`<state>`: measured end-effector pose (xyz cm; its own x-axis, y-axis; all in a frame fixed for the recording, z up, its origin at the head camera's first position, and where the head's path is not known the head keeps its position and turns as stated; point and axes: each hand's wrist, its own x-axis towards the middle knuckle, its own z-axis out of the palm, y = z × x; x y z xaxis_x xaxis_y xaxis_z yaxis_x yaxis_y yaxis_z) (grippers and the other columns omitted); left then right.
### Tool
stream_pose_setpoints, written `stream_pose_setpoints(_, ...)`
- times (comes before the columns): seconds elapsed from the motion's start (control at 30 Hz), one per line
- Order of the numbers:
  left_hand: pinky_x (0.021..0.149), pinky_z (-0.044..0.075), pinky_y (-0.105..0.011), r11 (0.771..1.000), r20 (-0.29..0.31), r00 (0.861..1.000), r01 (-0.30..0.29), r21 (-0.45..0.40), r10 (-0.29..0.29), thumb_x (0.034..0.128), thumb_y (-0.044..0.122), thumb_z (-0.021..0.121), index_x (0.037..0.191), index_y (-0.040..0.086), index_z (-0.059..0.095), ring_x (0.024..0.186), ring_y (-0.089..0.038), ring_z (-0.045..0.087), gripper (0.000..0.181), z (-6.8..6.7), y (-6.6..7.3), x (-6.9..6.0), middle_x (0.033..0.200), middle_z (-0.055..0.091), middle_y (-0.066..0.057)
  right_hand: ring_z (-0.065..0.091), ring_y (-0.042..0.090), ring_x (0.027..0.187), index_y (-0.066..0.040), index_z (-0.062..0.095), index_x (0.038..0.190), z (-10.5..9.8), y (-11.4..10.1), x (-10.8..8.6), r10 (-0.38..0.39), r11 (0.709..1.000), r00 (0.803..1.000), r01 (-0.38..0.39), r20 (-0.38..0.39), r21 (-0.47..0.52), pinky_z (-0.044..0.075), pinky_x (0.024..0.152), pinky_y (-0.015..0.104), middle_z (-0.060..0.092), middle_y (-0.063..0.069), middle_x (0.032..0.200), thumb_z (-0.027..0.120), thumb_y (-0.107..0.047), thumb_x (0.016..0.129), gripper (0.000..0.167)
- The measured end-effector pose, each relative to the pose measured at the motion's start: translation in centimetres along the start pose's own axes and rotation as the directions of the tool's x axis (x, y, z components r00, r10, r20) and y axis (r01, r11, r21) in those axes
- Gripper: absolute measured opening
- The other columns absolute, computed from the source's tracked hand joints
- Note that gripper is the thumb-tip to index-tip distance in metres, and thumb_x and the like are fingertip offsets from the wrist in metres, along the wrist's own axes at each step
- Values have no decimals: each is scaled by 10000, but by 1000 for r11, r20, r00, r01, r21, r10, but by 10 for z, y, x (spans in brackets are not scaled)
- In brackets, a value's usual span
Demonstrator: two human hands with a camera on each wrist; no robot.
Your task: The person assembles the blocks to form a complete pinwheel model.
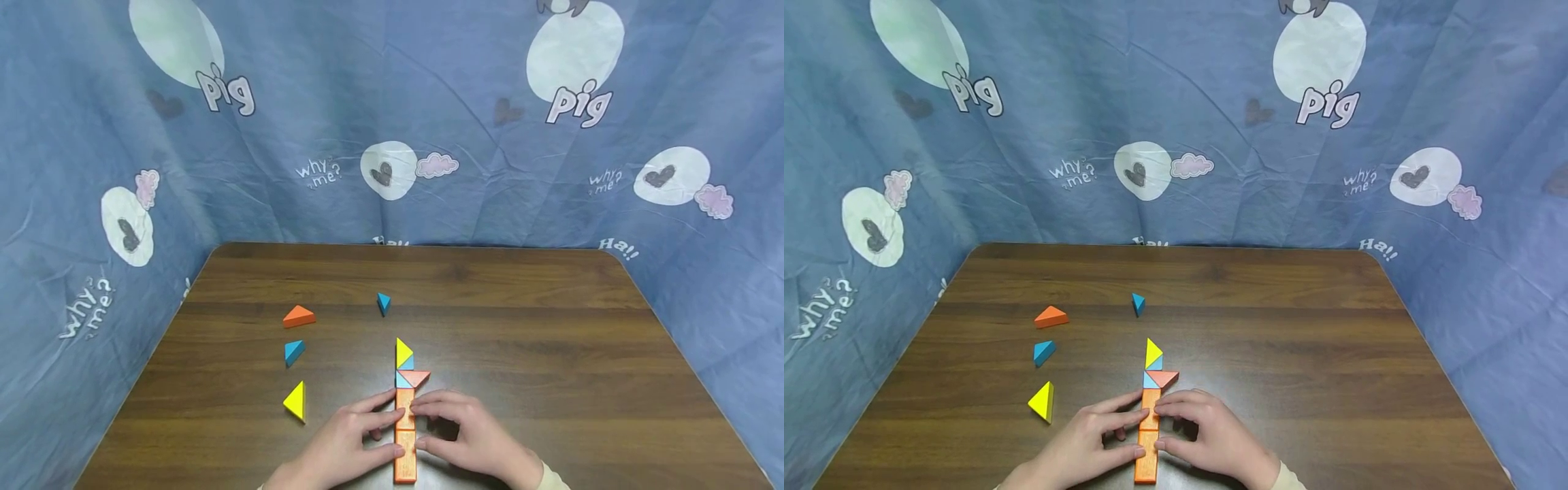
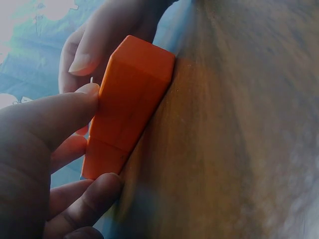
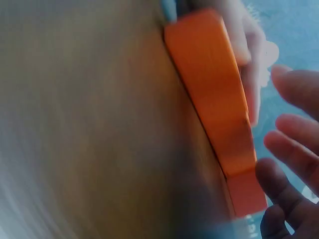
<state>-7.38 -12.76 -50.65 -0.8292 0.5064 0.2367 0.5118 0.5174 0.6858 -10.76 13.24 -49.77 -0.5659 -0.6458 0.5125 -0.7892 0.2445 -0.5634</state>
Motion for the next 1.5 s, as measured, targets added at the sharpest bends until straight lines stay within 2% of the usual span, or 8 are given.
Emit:
stream_pose_setpoints(0.13,746,502,-217,1000,19,1000,17,1,-17,898,521,677,1322,207,657,832,60,586,528,-1,0,0,1466,488,-16,611,104,1096,-148,708,1180,8,-3,-4,-14,1000,1000,14,-23,-6,454,924,215,651,-53,1204,809,-282,843,376)
stream_pose_setpoints(0.27,741,498,-214,1000,13,1000,6,17,-6,898,526,673,1318,205,661,828,67,578,529,0,0,0,1463,492,-19,605,111,1106,-165,707,1188,10,-3,-7,-9,1000,1000,8,-28,-31,450,932,220,639,-51,1224,809,-300,841,386)
stream_pose_setpoints(0.57,734,490,-207,1000,-5,1000,-1,0,1,885,510,698,1313,196,664,820,58,574,531,0,-1,0,1455,501,-13,572,107,1145,-203,703,1206,9,-6,-9,-18,990,1000,21,20,-143,464,933,305,599,-66,1276,776,-376,863,391)
stream_pose_setpoints(0.87,738,492,-201,1000,-8,1000,-11,-8,11,879,497,711,1313,202,664,819,62,578,526,1,-2,0,1457,499,-14,525,68,1173,-226,703,1179,11,-9,-9,17,970,997,2,78,-243,442,956,283,548,-108,1305,712,-459,893,369)
stream_pose_setpoints(1.03,737,490,-192,1000,-12,1000,-16,-5,16,879,496,711,1312,208,666,822,62,578,522,1,-2,0,1452,504,-17,527,73,1173,-201,689,1238,12,-8,-10,20,964,996,3,87,-265,450,953,302,541,-99,1315,694,-467,904,427)
stream_pose_setpoints(1.17,744,489,-198,1000,-23,1000,-17,8,17,874,501,716,1304,213,672,816,65,576,519,2,-1,1,1447,511,-8,527,69,1168,-211,697,1217,12,-8,-10,25,962,995,2,96,-272,451,951,306,538,-103,1310,681,-471,912,402)
stream_pose_setpoints(1.37,749,491,-224,1000,8,1000,22,8,-22,877,521,702,1316,238,663,815,63,570,523,0,1,1,1456,501,4,538,79,1155,-204,704,1208,13,-8,-10,20,960,996,6,91,-281,451,944,302,548,-94,1304,680,-470,912,398)
stream_pose_setpoints(1.5,685,475,-180,1000,14,1000,4,-16,-4,882,504,703,1311,223,667,777,57,563,514,-5,2,1,1429,531,-26,548,81,1139,-205,709,1197,13,-9,-10,23,961,996,2,85,-278,451,935,289,552,-99,1298,683,-469,909,391)
